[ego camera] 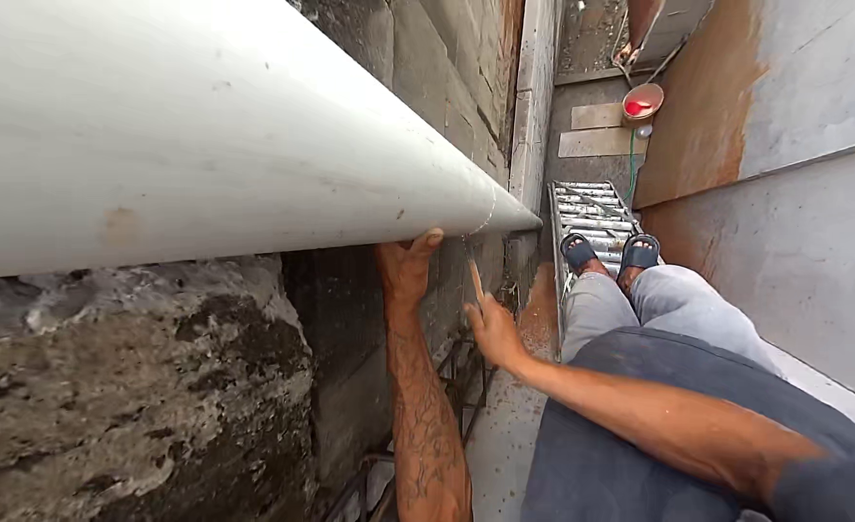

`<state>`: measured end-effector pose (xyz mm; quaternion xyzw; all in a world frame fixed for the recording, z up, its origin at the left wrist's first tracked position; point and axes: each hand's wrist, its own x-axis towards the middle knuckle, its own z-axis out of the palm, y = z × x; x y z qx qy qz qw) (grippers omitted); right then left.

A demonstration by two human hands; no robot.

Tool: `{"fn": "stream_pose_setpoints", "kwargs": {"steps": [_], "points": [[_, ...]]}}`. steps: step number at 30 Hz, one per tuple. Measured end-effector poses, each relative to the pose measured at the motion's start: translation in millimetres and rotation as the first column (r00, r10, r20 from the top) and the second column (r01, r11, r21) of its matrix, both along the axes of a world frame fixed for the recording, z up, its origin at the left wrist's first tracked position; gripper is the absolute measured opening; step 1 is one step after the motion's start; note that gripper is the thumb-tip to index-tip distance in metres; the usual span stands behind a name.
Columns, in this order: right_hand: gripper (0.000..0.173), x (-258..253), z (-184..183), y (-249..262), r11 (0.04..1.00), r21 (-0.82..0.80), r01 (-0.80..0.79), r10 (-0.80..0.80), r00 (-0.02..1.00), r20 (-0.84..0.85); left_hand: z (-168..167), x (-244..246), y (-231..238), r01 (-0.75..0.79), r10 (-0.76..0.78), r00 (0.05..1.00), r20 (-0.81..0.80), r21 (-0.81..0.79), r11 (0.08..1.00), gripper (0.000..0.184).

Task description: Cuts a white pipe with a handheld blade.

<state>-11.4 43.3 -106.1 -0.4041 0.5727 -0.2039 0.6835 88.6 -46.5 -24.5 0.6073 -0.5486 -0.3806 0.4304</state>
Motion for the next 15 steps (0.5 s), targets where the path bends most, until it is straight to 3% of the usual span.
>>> {"fn": "stream_pose_setpoints", "kwargs": {"steps": [3, 5, 8, 10, 13, 15], "points": [[0.041, 8, 0, -49, 0.994, -0.052, 0.101, -0.099, 0.994, 0.045, -3, 0, -2, -0.025, 0.024, 0.999, -0.020, -0.029, 0.999, 0.093], [0.039, 13, -5, -33, 0.984, -0.098, 0.150, -0.147, 0.988, 0.043, -3, 3, 3, -0.016, 0.016, 1.000, -0.008, -0.021, 1.000, 0.096], [0.037, 4, 3, -7, 1.000, -0.014, 0.026, -0.026, 0.999, -0.026, -2, 1, -4, 0.007, -0.007, 1.000, -0.011, -0.025, 1.000, 0.091], [0.039, 8, 10, -31, 0.999, 0.028, 0.038, -0.037, 0.999, -0.031, -1, 1, -2, -0.009, 0.009, 1.000, -0.008, -0.019, 1.000, 0.091], [0.036, 20, -2, -43, 0.985, -0.076, 0.154, -0.157, 0.987, -0.038, -2, 1, -2, -0.012, 0.011, 1.000, -0.029, -0.033, 0.999, 0.094], [0.036, 14, -4, -17, 0.992, -0.081, 0.099, -0.102, 0.994, -0.027, -2, 0, -4, -0.013, 0.011, 0.999, -0.039, -0.047, 0.999, 0.093]]}}
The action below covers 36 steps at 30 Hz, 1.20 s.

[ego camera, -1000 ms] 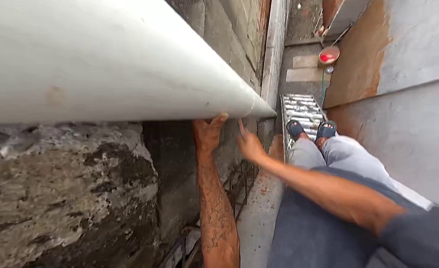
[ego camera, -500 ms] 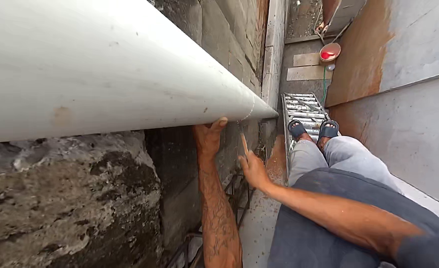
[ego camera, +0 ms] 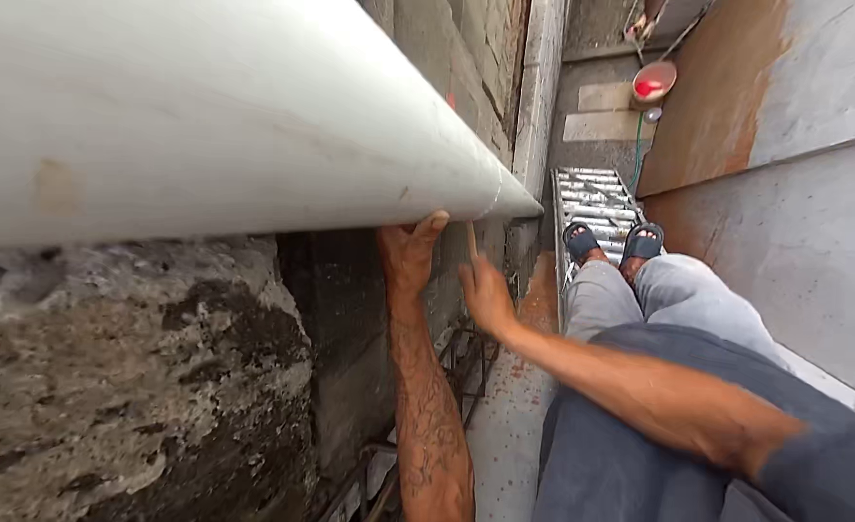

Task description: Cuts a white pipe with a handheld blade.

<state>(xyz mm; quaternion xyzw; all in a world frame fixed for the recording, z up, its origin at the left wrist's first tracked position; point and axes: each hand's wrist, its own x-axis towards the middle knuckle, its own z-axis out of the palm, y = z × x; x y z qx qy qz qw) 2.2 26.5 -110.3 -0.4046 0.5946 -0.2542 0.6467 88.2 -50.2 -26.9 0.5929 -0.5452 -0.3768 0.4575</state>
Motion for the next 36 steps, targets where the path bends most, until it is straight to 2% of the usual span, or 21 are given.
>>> {"fn": "stream_pose_setpoints", "kwargs": {"steps": [2, 3, 5, 8, 10, 12, 14, 17, 19, 22, 25, 28, 30, 32, 36], "points": [[0.035, -7, 11, 8, 0.992, 0.098, -0.074, 0.073, 0.997, 0.011, 3, -1, 2, 0.019, -0.019, 1.000, 0.006, 0.021, 1.000, 0.089], [0.037, -7, 15, -5, 0.991, 0.116, -0.068, 0.065, 0.997, 0.028, 3, -1, 0, 0.009, -0.009, 1.000, 0.004, 0.017, 1.000, 0.089], [0.037, 1, 12, -32, 0.995, 0.098, 0.007, -0.010, 0.999, 0.036, 1, -2, -1, -0.019, 0.019, 1.000, -0.004, 0.002, 1.000, 0.091], [0.035, 6, -1, -9, 0.999, -0.003, 0.045, -0.045, 0.999, 0.017, 0, 0, 2, -0.015, 0.015, 1.000, 0.011, 0.012, 1.000, 0.096], [0.034, -1, 2, 14, 0.995, 0.087, -0.052, 0.051, 0.999, 0.007, 1, -1, -1, 0.006, -0.006, 1.000, 0.012, 0.002, 1.000, 0.095], [0.033, -1, 5, 11, 0.977, 0.185, -0.111, 0.113, 0.994, 0.001, 3, -1, 0, 0.010, -0.010, 1.000, -0.002, 0.016, 1.000, 0.094], [0.035, 9, 3, 10, 0.968, 0.236, -0.080, 0.075, 0.997, 0.033, 0, -1, -1, -0.011, 0.011, 1.000, -0.008, 0.002, 1.000, 0.093], [0.030, 12, 3, 23, 0.993, 0.116, 0.033, -0.035, 0.999, 0.022, 1, -1, -4, 0.001, -0.001, 1.000, -0.009, 0.002, 1.000, 0.095], [0.028, 1, 9, 35, 0.994, 0.111, 0.023, -0.025, 1.000, 0.010, 1, -1, 4, 0.011, -0.011, 1.000, 0.003, 0.025, 1.000, 0.093], [0.030, -2, 17, -1, 0.994, 0.113, -0.010, 0.013, 1.000, -0.022, 1, 0, -4, 0.046, -0.046, 0.999, 0.009, -0.037, 0.998, 0.085], [0.037, 11, 7, -29, 0.995, 0.075, 0.062, -0.060, 0.997, -0.039, 0, -1, 0, 0.027, -0.028, 0.999, -0.046, -0.028, 0.999, 0.085], [0.033, -4, -3, -21, 0.999, 0.018, -0.032, 0.034, 0.997, -0.074, -1, -3, -1, 0.026, -0.027, 0.998, -0.058, -0.018, 1.000, 0.083], [0.033, -23, 6, 0, 0.984, 0.065, -0.166, 0.168, 0.985, -0.035, 1, 0, 5, 0.040, -0.040, 0.999, -0.023, 0.002, 0.999, 0.082], [0.033, -31, 17, -10, 0.967, 0.094, -0.235, 0.238, 0.971, -0.013, -1, 1, -2, 0.029, -0.029, 0.999, -0.020, -0.010, 1.000, 0.087], [0.031, -21, 0, -18, 0.987, 0.058, -0.148, 0.149, 0.989, -0.019, -2, -4, 1, 0.001, -0.001, 0.998, -0.059, -0.002, 1.000, 0.090]]}}
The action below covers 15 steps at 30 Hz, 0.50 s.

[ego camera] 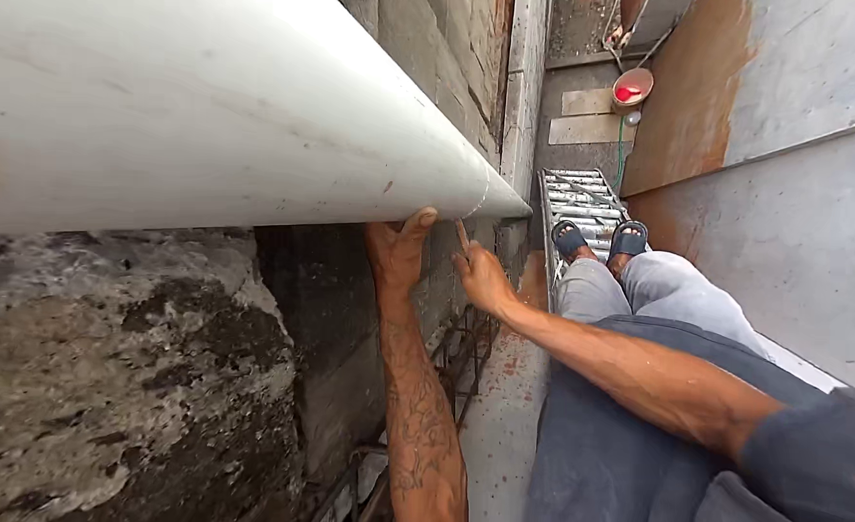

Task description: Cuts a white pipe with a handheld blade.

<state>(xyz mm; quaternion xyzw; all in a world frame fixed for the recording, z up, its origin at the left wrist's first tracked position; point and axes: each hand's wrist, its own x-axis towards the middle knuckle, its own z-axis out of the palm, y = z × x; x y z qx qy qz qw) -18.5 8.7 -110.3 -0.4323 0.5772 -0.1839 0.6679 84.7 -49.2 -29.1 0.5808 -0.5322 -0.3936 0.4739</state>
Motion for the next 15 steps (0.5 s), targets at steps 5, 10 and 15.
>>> {"fn": "stream_pose_setpoints", "kwargs": {"steps": [5, 10, 15], "points": [[0.035, -9, 5, 14, 0.998, -0.006, -0.059, 0.059, 0.998, -0.014, 1, 3, -1, 0.039, -0.038, 0.998, 0.050, -0.006, 0.999, 0.088], [0.037, 11, -11, -10, 0.982, -0.156, 0.106, -0.105, 0.994, 0.016, 1, 3, 0, -0.011, 0.010, 0.998, 0.063, 0.021, 1.000, 0.098], [0.039, 2, 6, 0, 1.000, -0.015, -0.004, 0.005, 1.000, 0.004, 2, 3, -4, 0.038, -0.038, 0.998, 0.053, -0.001, 0.999, 0.086]]}}
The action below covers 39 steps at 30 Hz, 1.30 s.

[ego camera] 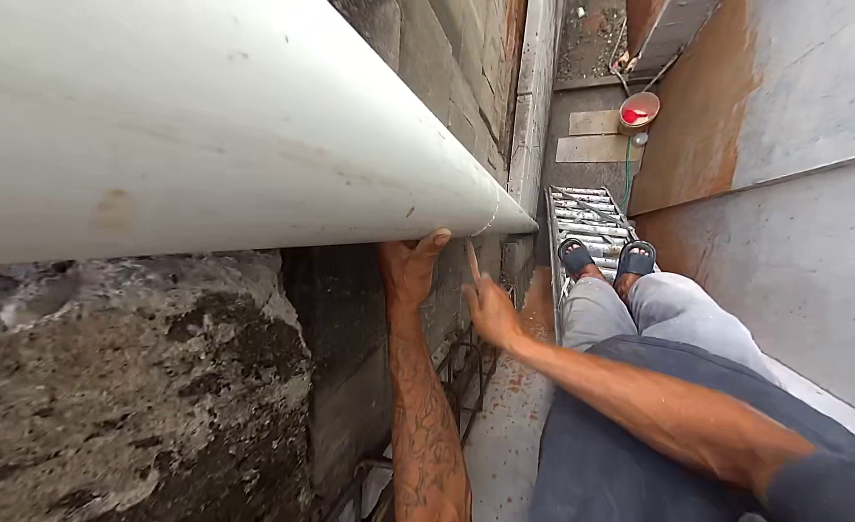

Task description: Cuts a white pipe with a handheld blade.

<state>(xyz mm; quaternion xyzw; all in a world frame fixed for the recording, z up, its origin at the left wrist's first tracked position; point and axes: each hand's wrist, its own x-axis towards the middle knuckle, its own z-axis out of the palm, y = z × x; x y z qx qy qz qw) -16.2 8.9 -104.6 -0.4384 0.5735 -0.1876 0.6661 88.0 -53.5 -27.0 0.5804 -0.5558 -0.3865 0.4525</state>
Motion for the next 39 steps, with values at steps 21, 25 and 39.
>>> {"fn": "stream_pose_setpoints", "kwargs": {"steps": [21, 25, 39], "points": [[0.036, 14, -9, 2, 0.991, -0.084, 0.105, -0.101, 0.994, 0.048, -3, 0, 14, -0.033, 0.034, 0.999, 0.022, -0.026, 0.999, 0.080], [0.037, 6, -5, 28, 0.998, -0.024, 0.053, -0.053, 0.999, 0.011, -1, 0, 6, -0.011, 0.012, 0.995, 0.096, -0.021, 1.000, 0.092], [0.037, 12, -6, -7, 0.994, -0.034, 0.100, -0.098, 0.993, 0.067, -2, 3, 10, -0.033, 0.033, 0.998, 0.053, -0.003, 0.999, 0.092]]}}
